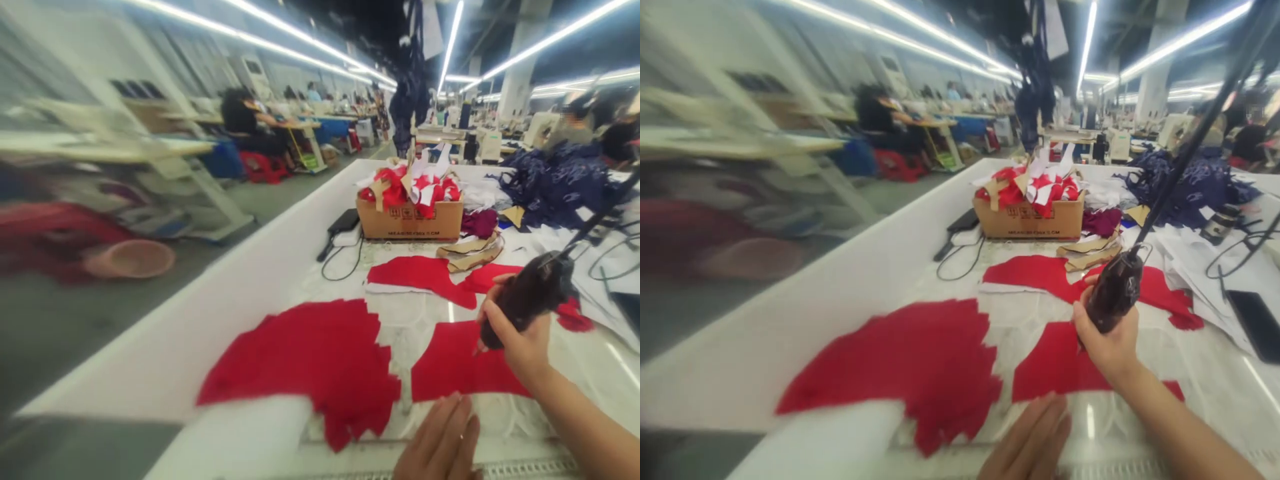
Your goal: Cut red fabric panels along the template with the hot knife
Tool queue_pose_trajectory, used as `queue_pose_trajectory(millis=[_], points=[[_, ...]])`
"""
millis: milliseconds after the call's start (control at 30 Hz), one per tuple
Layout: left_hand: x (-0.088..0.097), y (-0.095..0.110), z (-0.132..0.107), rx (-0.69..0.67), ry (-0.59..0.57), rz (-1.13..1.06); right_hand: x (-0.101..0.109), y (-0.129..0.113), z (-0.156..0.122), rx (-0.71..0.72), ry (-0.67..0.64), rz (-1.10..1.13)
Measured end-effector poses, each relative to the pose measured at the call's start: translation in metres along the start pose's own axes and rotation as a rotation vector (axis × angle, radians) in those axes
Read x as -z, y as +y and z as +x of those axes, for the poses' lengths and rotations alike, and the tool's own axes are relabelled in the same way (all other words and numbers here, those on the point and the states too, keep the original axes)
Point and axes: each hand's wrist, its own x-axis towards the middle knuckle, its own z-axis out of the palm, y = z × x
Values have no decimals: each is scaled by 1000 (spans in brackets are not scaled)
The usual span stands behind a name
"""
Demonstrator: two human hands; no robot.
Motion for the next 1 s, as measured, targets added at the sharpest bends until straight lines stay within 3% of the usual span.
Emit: queue_pose_trajectory(millis=[167,300,400,667,1000], points=[[-10,7,21,57,-138,10,-32,12,16,140,8,38],[-8,10,25,170,-252,28,-45,25,26,240,37,48],[-8,10,24,200,-287,14,-48,32,30,257,19,48],[-12,13,32,255,-219,-41,-52,38,33,268,31,52],[-13,13,26,182,-400,-34,-54,46,37,268,46,30]])
